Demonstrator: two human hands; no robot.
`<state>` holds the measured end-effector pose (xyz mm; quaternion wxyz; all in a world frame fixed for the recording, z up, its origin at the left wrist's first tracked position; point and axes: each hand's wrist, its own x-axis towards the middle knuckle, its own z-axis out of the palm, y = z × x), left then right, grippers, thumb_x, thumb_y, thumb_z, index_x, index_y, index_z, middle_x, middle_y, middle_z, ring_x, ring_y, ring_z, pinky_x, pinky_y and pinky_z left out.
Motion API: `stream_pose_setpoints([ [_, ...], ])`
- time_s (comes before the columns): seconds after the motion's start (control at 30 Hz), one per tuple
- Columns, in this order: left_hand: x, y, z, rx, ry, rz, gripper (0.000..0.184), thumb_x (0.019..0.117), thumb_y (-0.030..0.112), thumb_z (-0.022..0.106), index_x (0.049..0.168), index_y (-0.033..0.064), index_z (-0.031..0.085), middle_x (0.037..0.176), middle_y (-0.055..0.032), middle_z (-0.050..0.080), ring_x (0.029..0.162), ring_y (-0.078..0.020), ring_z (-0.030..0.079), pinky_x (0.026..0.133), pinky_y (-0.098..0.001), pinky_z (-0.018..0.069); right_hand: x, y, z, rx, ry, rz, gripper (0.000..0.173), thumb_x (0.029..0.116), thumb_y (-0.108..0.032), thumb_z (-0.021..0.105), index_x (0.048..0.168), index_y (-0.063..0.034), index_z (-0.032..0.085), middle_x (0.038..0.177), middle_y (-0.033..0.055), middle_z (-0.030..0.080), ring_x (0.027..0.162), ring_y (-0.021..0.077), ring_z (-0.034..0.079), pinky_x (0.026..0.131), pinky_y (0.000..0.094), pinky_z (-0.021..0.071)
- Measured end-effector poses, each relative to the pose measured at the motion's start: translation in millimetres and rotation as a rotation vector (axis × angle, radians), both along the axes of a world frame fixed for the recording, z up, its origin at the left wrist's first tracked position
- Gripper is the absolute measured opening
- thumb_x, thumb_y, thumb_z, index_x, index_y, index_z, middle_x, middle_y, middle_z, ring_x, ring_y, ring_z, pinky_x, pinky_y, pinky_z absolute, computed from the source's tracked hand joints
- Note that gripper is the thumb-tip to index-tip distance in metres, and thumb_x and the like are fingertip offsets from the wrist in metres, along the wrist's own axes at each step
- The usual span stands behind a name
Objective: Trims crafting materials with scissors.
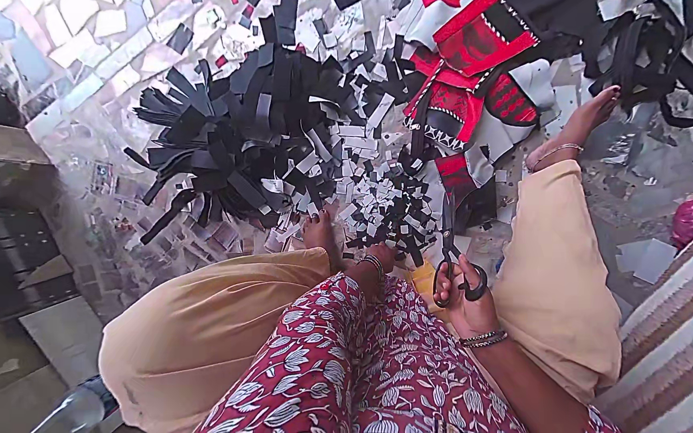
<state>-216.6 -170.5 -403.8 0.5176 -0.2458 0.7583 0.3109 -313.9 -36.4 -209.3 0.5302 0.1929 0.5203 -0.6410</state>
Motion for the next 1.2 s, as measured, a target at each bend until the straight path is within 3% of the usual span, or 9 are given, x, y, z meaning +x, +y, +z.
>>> stream_pose_setpoints([
  [0.2,-8.4,9.1,-1.8,-0.003,0.021,0.068,0.055,0.0940,0.017,0.062,0.140,-0.0104,0.051,0.150,-0.0321,0.044,0.133,-0.0485,0.050,0.101,-0.0647,0.0477,-0.2,-2.8,-0.7,0.031,-0.039,-0.005,0.051,0.1128,-0.035,0.023,0.089,-0.0057,0.057,0.058,-0.0015,0.053,0.045,0.0068,0.055,0.046,0.0201,0.0514],
  [0.4,-15.4,-2.0,-0.5,-0.064,0.176,0.226,0.038,0.0996,0.023,0.059,0.122,-0.0069,0.065,0.130,-0.0263,0.064,0.126,-0.0422,0.059,0.103,-0.0615,0.0476,-0.7,-0.2,0.2,-0.029,-0.037,-0.004,0.052,0.1126,-0.034,0.021,0.090,-0.0053,0.058,0.059,-0.0015,0.055,0.046,0.0065,0.056,0.047,0.0198,0.0519],
  [0.5,-21.7,-5.9,-1.3,-0.055,0.292,0.253,0.033,0.0946,0.006,0.060,0.127,-0.0025,0.065,0.129,-0.0244,0.063,0.123,-0.0406,0.061,0.101,-0.0591,0.0499,-0.3,2.2,0.4,-0.036,-0.041,-0.008,0.051,0.1125,-0.034,0.022,0.090,-0.0057,0.057,0.059,-0.0015,0.054,0.046,0.0066,0.055,0.047,0.0202,0.0521],
  [0.73,-36.3,17.1,-1.3,0.109,0.432,0.363,0.069,0.0836,-0.012,0.059,0.148,0.0091,0.048,0.140,-0.0249,0.056,0.125,-0.0427,0.060,0.102,-0.0597,0.0501,2.0,3.6,-0.2,-0.048,-0.042,-0.006,0.050,0.1122,-0.032,0.022,0.090,-0.0057,0.058,0.059,-0.0020,0.054,0.046,0.0064,0.055,0.048,0.0200,0.0521],
  [0.87,-42.1,20.1,0.5,0.127,0.321,0.336,0.067,0.0881,-0.005,0.060,0.152,0.0104,0.045,0.132,-0.0240,0.064,0.125,-0.0428,0.060,0.104,-0.0625,0.0468,2.7,4.1,0.2,-0.065,-0.042,0.002,0.050,0.1120,-0.032,0.022,0.091,-0.0049,0.058,0.059,-0.0018,0.055,0.047,0.0064,0.056,0.048,0.0202,0.0528],
  [0.97,-46.8,16.2,-1.4,0.103,0.292,0.373,0.045,0.0976,0.006,0.054,0.143,0.0061,0.055,0.134,-0.0233,0.063,0.129,-0.0402,0.058,0.106,-0.0607,0.0457,2.5,4.3,0.7,-0.081,-0.050,-0.001,0.050,0.1117,-0.032,0.022,0.091,-0.0053,0.059,0.059,-0.0021,0.055,0.047,0.0061,0.056,0.049,0.0206,0.0536],
  [1.07,-53.5,8.9,-3.6,0.047,0.366,0.373,0.035,0.1044,0.018,0.045,0.129,-0.0008,0.061,0.126,-0.0246,0.065,0.122,-0.0405,0.062,0.099,-0.0608,0.0490,2.1,4.8,2.4,-0.081,-0.059,-0.011,0.049,0.1113,-0.032,0.023,0.091,-0.0051,0.059,0.060,-0.0015,0.056,0.048,0.0066,0.058,0.050,0.0213,0.0550],
  [1.13,-61.1,4.7,0.1,-0.006,0.408,0.328,0.040,0.1046,0.030,0.050,0.127,-0.0021,0.061,0.119,-0.0253,0.067,0.115,-0.0411,0.065,0.094,-0.0607,0.0514,2.2,5.3,2.6,-0.078,-0.061,-0.008,0.049,0.1111,-0.031,0.022,0.092,-0.0052,0.059,0.060,-0.0019,0.057,0.048,0.0066,0.058,0.050,0.0213,0.0552],
  [1.2,-70.4,1.3,6.5,-0.057,0.443,0.255,0.052,0.0981,0.039,0.065,0.132,0.0007,0.059,0.116,-0.0235,0.068,0.110,-0.0398,0.067,0.092,-0.0588,0.0534,2.9,4.8,1.7,-0.070,-0.065,-0.007,0.049,0.1113,-0.030,0.022,0.092,-0.0047,0.059,0.060,-0.0018,0.057,0.048,0.0063,0.058,0.050,0.0208,0.0550],
])
